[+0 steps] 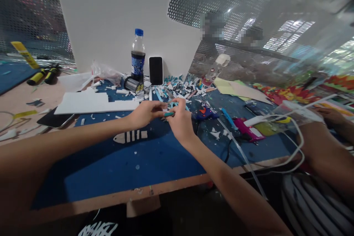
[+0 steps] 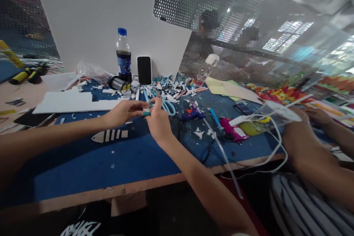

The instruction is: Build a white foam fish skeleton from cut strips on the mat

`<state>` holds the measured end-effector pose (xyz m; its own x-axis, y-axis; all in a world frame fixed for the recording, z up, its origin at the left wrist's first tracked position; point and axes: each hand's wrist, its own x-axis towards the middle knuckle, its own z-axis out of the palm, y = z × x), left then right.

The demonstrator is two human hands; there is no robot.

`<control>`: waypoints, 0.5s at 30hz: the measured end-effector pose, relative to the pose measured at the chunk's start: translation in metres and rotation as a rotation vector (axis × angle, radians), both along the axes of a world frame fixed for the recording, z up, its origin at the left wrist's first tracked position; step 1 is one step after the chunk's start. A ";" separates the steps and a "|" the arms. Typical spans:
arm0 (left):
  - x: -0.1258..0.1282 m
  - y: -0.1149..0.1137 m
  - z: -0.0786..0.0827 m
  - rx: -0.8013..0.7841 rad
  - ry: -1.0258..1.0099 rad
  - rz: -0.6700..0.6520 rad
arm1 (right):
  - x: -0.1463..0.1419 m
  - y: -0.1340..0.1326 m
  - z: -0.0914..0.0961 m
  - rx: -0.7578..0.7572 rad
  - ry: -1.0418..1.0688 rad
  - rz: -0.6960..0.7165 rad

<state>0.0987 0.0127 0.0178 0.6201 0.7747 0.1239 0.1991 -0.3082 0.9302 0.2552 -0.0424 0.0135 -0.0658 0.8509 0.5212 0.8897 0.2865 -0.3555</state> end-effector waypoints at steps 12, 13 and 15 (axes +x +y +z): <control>-0.005 0.009 0.008 -0.233 0.015 -0.052 | -0.003 0.000 -0.001 0.026 -0.379 0.171; -0.007 0.012 0.009 -0.217 0.035 -0.040 | -0.003 -0.001 -0.001 0.017 -0.402 0.207; -0.011 0.016 0.009 -0.183 0.068 -0.005 | -0.002 -0.002 0.003 -0.003 -0.438 0.277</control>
